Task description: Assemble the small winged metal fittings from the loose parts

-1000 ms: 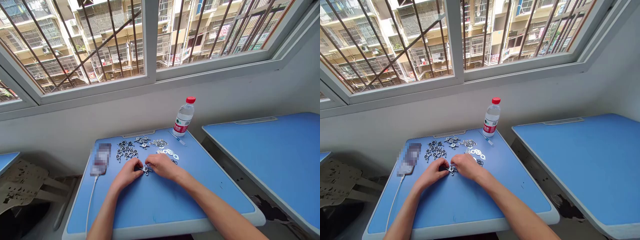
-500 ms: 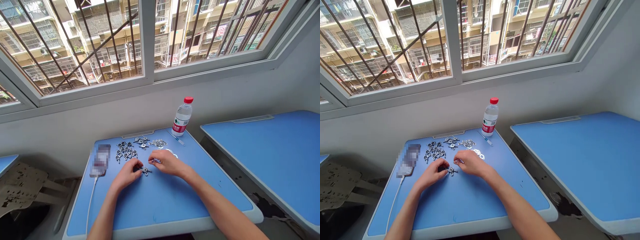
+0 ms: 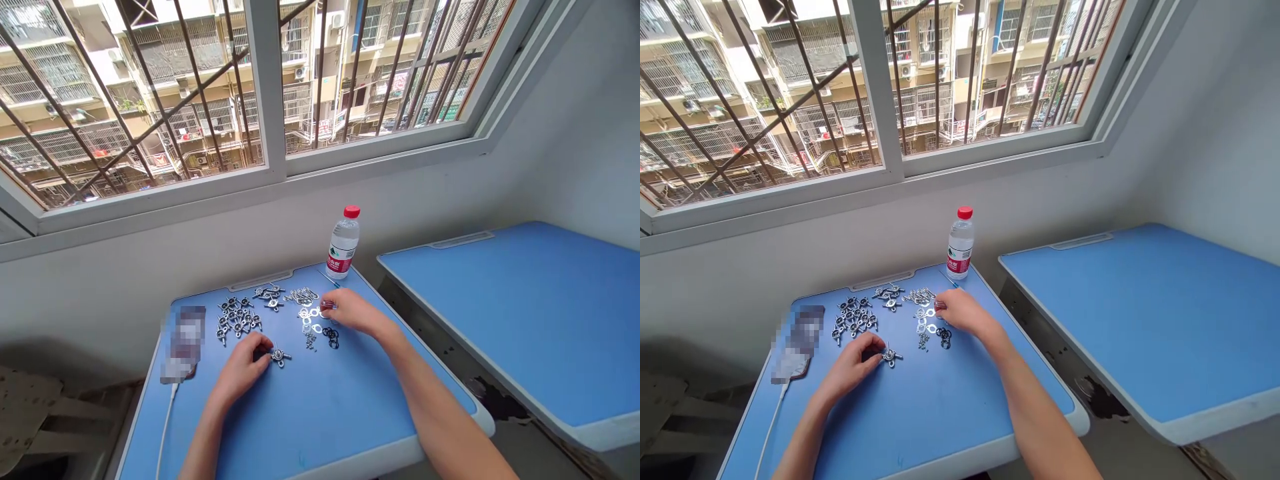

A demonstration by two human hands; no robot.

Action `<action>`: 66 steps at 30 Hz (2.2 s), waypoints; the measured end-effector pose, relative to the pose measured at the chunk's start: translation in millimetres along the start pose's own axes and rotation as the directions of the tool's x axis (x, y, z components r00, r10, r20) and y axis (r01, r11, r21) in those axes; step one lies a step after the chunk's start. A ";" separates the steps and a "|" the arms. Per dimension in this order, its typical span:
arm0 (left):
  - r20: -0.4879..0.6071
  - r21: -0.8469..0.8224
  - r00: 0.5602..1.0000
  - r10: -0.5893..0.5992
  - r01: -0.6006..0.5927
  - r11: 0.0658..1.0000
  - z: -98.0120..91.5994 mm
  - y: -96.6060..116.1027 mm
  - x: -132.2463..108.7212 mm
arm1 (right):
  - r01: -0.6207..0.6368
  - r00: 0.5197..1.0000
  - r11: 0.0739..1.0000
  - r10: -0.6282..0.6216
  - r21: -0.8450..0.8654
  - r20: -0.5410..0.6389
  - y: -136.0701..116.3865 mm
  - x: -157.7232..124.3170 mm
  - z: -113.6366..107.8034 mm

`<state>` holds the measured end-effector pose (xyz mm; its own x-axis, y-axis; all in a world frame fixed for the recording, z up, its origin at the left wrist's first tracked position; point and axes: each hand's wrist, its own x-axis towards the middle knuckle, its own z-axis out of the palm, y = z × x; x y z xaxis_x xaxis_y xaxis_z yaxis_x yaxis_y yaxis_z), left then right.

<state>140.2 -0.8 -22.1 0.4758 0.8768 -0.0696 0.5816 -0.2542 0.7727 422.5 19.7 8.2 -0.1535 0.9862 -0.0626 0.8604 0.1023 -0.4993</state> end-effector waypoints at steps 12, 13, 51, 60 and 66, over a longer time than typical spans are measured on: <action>0.014 -0.005 1.000 -0.008 0.008 1.000 0.4 -1.2 -0.9 | 0.010 0.991 0.996 0.002 -0.085 0.134 -15.6 -0.3 14.7; 0.015 -0.005 1.000 -0.009 0.009 1.000 0.3 -1.1 -1.0 | 0.007 0.991 0.997 0.004 -0.083 0.137 -15.5 0.0 14.9; -0.066 -0.481 0.998 -0.006 -0.027 0.876 14.5 9.6 -4.9 | 0.613 0.790 0.726 -0.574 0.311 -0.216 -67.5 -25.0 56.6; 0.134 -0.765 0.991 0.024 0.088 0.638 13.7 16.8 -5.8 | 0.794 0.545 0.605 -0.753 -0.063 -0.368 -62.5 -21.7 59.4; 0.090 -0.755 0.994 -0.058 0.106 0.647 14.9 13.0 -2.2 | 0.757 0.492 0.582 -0.807 -0.298 -0.326 -66.1 -25.4 60.5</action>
<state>156.5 -12.2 -21.3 0.4988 0.8498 -0.1703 -0.0715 0.2361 0.9691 340.1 -20.0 -9.5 -0.6115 0.4450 0.6543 0.5292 0.8447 -0.0800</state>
